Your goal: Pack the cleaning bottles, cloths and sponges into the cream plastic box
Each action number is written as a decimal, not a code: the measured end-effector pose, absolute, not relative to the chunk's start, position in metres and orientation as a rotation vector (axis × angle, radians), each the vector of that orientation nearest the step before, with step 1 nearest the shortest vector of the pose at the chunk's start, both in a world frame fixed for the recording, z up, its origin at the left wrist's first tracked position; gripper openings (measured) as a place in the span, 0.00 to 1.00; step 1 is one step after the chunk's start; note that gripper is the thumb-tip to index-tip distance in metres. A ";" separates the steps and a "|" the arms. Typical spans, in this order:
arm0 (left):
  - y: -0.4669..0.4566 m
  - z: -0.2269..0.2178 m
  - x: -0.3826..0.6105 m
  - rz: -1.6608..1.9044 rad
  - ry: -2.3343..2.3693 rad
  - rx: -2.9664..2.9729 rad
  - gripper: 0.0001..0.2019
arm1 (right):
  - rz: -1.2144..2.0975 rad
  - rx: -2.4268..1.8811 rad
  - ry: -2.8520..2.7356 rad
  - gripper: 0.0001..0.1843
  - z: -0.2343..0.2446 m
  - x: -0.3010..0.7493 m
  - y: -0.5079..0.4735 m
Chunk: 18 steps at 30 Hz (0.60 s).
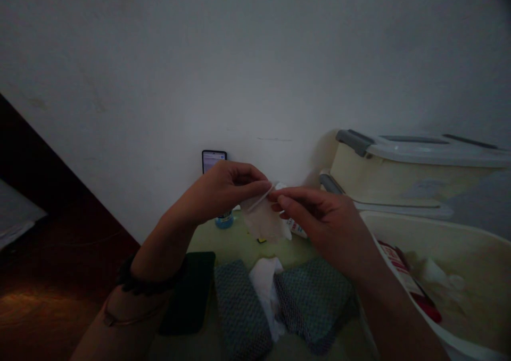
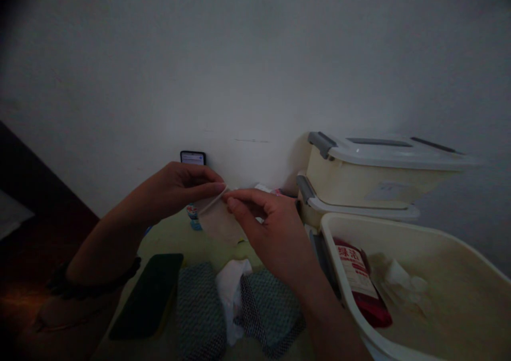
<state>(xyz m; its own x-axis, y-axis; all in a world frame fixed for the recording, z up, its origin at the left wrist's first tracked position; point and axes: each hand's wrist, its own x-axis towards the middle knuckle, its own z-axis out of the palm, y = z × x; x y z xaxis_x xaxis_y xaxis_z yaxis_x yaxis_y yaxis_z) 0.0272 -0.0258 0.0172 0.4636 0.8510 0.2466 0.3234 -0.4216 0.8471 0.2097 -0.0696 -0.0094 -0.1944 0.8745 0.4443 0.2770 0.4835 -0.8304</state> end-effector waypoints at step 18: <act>-0.028 0.017 0.023 0.834 0.856 2.041 0.08 | 0.203 -0.968 -1.820 0.08 -0.011 0.209 -0.069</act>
